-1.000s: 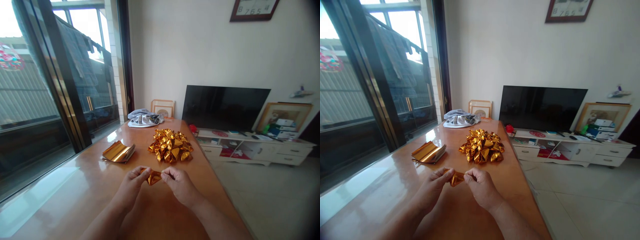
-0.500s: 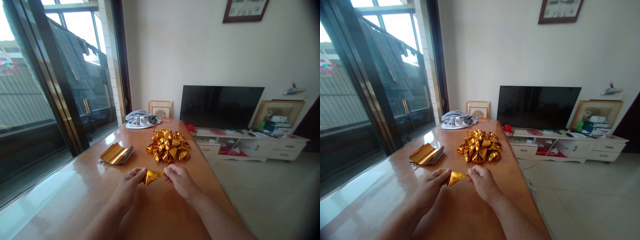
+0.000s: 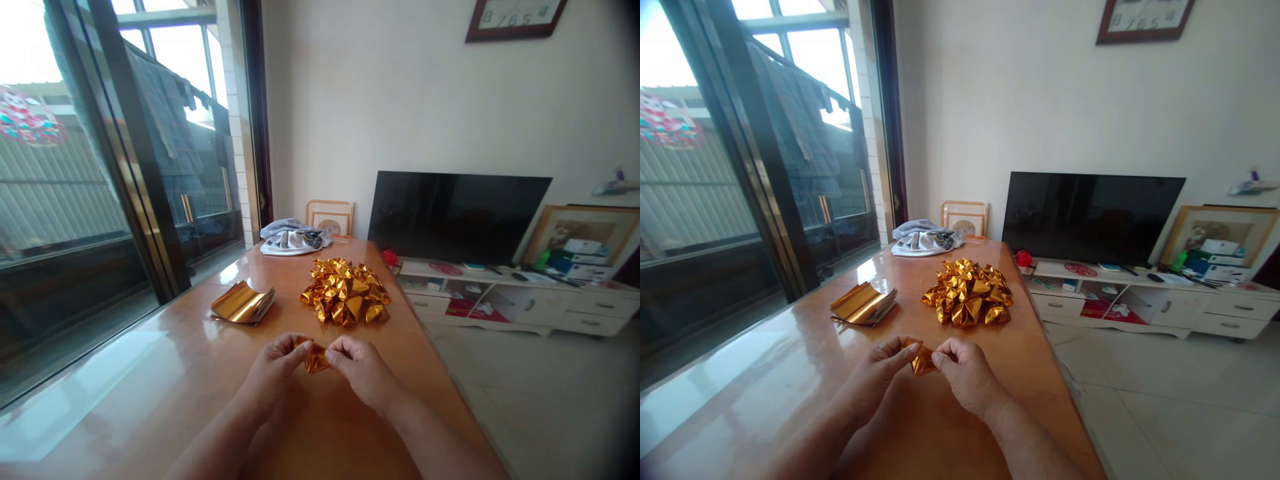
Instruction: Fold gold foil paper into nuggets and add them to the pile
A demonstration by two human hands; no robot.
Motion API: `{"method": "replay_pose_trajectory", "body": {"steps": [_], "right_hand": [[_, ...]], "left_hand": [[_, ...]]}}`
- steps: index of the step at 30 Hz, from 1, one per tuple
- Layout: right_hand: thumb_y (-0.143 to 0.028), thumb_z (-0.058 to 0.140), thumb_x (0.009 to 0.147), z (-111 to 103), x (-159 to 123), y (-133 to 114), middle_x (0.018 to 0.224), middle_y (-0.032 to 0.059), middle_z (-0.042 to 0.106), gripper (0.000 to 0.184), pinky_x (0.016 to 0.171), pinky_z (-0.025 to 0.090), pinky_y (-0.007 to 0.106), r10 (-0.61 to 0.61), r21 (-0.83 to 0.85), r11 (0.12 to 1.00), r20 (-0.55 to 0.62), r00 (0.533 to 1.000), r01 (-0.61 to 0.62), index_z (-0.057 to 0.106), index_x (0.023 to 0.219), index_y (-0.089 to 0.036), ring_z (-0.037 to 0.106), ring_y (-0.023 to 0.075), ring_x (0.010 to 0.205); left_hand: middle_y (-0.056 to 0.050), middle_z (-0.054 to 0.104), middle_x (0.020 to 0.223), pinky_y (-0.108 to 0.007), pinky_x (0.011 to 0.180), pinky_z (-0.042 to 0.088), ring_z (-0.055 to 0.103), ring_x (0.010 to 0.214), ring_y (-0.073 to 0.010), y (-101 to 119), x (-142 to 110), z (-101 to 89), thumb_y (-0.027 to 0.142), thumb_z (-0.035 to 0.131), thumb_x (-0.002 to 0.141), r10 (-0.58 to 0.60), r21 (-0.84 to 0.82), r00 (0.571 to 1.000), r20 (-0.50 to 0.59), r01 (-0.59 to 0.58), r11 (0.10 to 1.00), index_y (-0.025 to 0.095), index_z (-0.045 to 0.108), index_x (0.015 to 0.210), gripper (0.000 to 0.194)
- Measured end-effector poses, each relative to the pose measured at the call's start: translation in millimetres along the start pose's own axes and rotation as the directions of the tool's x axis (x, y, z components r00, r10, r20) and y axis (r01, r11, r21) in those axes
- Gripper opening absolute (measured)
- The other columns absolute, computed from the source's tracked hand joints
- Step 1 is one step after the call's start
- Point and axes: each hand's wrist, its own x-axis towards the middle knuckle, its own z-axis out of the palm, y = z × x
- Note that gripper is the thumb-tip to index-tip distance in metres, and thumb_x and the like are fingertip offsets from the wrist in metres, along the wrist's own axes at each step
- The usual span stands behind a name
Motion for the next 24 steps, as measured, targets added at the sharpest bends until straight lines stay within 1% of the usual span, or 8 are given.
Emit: {"method": "replay_pose_trajectory", "body": {"steps": [4, 7, 9, 12, 14, 18, 24], "right_hand": [[-0.04, 0.063, 0.087, -3, 0, -1, 0.072, -0.003, 0.055, 0.024, 0.065, 0.04, 0.025, 0.022, 0.048, 0.999, -0.017, 1.0, -0.021, 0.06, 0.078, -0.018, 0.047, 0.013, 0.069], [-0.038, 0.064, 0.087, -2, -1, -4, 0.071, -0.0034, 0.055, 0.022, 0.064, 0.039, 0.025, 0.026, 0.058, 0.998, -0.035, 0.999, -0.023, 0.06, 0.078, -0.018, 0.047, 0.0126, 0.067], [-0.038, 0.065, 0.086, -1, -2, -6, 0.072, -0.0027, 0.057, 0.021, 0.063, 0.04, 0.025, 0.023, 0.061, 0.998, -0.037, 0.999, -0.02, 0.062, 0.082, -0.018, 0.05, 0.0128, 0.067], [-0.039, 0.067, 0.085, 3, -2, -6, 0.08, 0.0005, 0.064, 0.022, 0.068, 0.046, 0.027, 0.001, 0.079, 0.997, 0.013, 1.0, -0.002, 0.065, 0.088, -0.017, 0.058, 0.0155, 0.074], [-0.04, 0.067, 0.086, 5, -2, -3, 0.082, 0.002, 0.066, 0.023, 0.071, 0.049, 0.028, -0.016, 0.079, 0.997, 0.043, 0.999, 0.013, 0.065, 0.087, -0.017, 0.06, 0.0171, 0.077], [-0.04, 0.066, 0.088, 5, -1, 4, 0.078, 0.0011, 0.064, 0.024, 0.069, 0.047, 0.028, -0.018, 0.053, 0.998, 0.038, 0.999, 0.016, 0.065, 0.083, -0.016, 0.058, 0.0159, 0.074], [-0.04, 0.067, 0.087, 2, -3, -1, 0.08, 0.0008, 0.063, 0.025, 0.069, 0.045, 0.027, 0.028, 0.154, 0.987, 0.056, 0.998, -0.036, 0.066, 0.086, -0.016, 0.056, 0.0148, 0.075]], "left_hand": [[-0.005, 0.07, 0.087, -0.03, 0.081, 0.045, 0.06, 0.082, -0.0178, -2, 0, -5.6, 0.038, 0.072, 0.085, 0.033, -0.027, 0.998, -0.045, -0.035, 0.999, 0.015, 0.07, 0.089, 0.023], [-0.006, 0.07, 0.086, -0.031, 0.081, 0.046, 0.061, 0.083, -0.0192, -3, -1, -4.8, 0.038, 0.071, 0.085, 0.031, -0.002, 0.999, -0.019, -0.031, 1.0, 0.015, 0.069, 0.087, 0.023], [-0.006, 0.07, 0.085, -0.031, 0.079, 0.046, 0.061, 0.082, -0.0191, -4, -1, -2.3, 0.038, 0.071, 0.085, 0.026, 0.024, 1.0, -0.009, -0.025, 0.999, 0.015, 0.069, 0.086, 0.023], [-0.006, 0.07, 0.084, -0.03, 0.078, 0.046, 0.061, 0.08, -0.0189, -6, -1, 2.1, 0.038, 0.074, 0.082, 0.018, 0.056, 1.0, 0.016, -0.019, 0.998, 0.014, 0.07, 0.086, 0.024], [-0.006, 0.07, 0.084, -0.03, 0.078, 0.046, 0.061, 0.08, -0.0193, -7, -2, 4.3, 0.038, 0.075, 0.081, 0.014, 0.064, 0.999, 0.035, -0.016, 0.998, 0.014, 0.071, 0.086, 0.025], [-0.006, 0.07, 0.088, -0.031, 0.081, 0.047, 0.061, 0.084, -0.0196, -7, -2, 5.3, 0.036, 0.076, 0.08, 0.003, 0.009, 0.999, 0.044, -0.004, 1.0, 0.015, 0.07, 0.089, 0.024], [-0.004, 0.068, 0.087, -0.03, 0.082, 0.044, 0.059, 0.082, -0.0168, -6, -4, 3.5, 0.032, 0.075, 0.082, -0.02, -0.085, 0.999, 0.049, 0.024, 0.996, 0.016, 0.067, 0.088, 0.019]]}}
